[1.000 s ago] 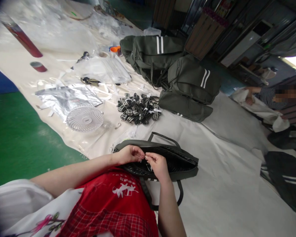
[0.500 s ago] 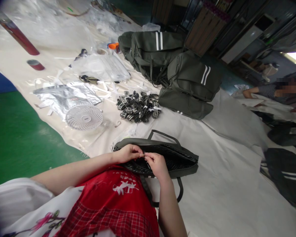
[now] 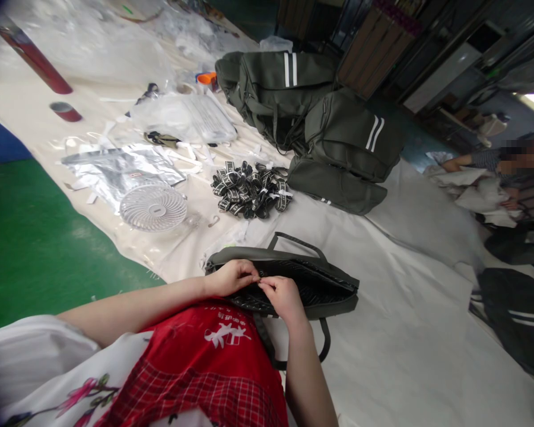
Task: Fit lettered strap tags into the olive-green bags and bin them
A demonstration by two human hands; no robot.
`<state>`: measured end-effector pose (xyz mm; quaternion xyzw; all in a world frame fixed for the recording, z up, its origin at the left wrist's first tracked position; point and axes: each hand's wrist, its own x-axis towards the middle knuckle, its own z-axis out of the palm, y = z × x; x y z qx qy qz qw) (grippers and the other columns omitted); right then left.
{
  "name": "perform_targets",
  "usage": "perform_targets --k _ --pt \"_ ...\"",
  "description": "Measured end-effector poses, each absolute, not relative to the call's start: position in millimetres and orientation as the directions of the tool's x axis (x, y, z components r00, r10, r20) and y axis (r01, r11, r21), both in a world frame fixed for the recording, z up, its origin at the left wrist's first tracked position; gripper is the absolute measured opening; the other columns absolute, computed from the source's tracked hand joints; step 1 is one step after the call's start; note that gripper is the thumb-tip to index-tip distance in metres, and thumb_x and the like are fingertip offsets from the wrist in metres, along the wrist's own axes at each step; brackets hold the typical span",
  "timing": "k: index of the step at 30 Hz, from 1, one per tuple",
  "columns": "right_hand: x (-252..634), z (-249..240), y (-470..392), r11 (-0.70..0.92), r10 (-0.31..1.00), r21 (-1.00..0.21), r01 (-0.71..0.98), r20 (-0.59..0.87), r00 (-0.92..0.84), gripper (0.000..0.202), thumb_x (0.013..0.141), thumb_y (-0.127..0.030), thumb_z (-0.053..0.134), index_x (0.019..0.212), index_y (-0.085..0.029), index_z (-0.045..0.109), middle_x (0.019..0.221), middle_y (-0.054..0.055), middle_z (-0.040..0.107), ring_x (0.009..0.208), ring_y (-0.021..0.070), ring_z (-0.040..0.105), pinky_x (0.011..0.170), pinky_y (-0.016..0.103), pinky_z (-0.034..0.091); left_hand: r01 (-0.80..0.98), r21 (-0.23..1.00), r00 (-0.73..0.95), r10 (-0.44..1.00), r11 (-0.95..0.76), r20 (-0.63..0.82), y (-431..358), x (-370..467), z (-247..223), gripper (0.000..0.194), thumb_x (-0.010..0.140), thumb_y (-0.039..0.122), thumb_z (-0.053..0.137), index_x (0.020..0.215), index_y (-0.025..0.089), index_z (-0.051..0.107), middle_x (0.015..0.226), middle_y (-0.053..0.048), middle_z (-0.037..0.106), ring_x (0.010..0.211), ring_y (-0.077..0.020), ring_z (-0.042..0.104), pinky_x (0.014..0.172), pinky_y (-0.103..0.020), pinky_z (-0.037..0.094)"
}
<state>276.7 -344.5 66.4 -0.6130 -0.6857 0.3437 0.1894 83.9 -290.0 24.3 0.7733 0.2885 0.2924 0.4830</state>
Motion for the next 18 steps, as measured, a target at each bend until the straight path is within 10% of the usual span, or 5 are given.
perform_targets --k 18 --pt "267.8 67.4 -343.0 -0.093 0.944 -0.583 0.807 -0.309 -0.115 0.021 0.085 -0.024 0.056 0.081 -0.021 0.077 0.075 0.004 0.076 0.067 0.0179 0.066 0.063 0.025 0.044 0.277 0.791 0.642 0.717 -0.546 0.271 -303.8 92.1 24.4 0.019 0.091 0.018 0.053 0.074 0.015 0.063 0.076 -0.004 0.06 0.073 -0.016 0.057 0.069 -0.026 0.045"
